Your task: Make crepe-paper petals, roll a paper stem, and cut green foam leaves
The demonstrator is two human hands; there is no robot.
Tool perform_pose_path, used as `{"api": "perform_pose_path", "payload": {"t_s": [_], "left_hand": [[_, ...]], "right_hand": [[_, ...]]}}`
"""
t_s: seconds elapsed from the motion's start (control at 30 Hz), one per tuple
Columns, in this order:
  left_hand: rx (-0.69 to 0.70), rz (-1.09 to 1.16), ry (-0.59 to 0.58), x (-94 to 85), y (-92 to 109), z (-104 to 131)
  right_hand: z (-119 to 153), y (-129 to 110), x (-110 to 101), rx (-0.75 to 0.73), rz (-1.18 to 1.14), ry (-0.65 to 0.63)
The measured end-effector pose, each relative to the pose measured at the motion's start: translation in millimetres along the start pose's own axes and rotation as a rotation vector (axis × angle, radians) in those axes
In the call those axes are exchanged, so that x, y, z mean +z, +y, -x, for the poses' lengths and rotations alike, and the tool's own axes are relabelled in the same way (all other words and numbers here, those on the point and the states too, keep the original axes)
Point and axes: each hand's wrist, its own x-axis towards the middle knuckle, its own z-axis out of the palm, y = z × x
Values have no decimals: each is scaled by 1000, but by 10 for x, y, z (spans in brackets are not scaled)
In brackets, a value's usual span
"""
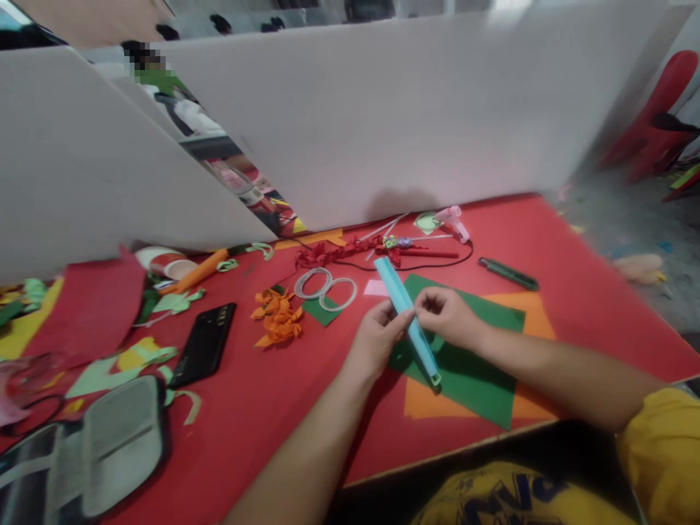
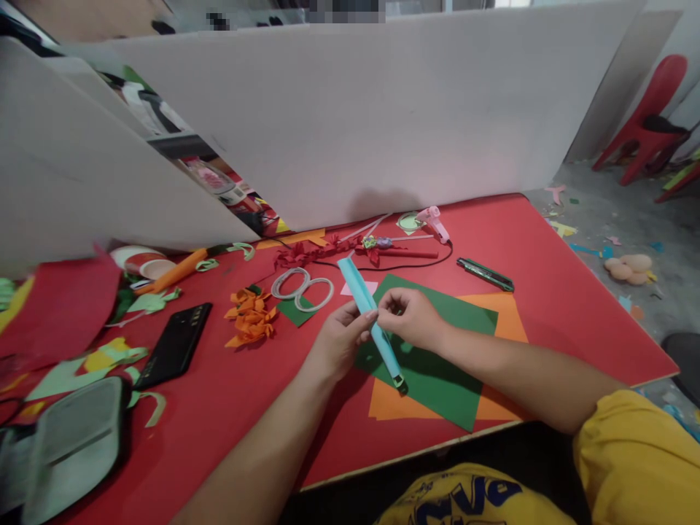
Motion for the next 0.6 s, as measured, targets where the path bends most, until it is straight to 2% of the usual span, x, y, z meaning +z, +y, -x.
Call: {"api": "perform_pose_path", "payload": {"t_s": [0.27, 0.37, 0.5, 0.6], "left_hand": [[-47, 95, -40, -71, -50, -29], [-70, 121, -38, -79, -49, -38], [-52, 81, -16, -77, -42, -39], [-29, 44, -17, -75, -32, -30]], "right_hand": [[-27, 22, -46, -4, -32, -9], [-28, 15, -71, -38, -10, -39], [-23, 45, -79, -109, 52, 10], [-16, 75, -76, -162, 16, 2]]}}
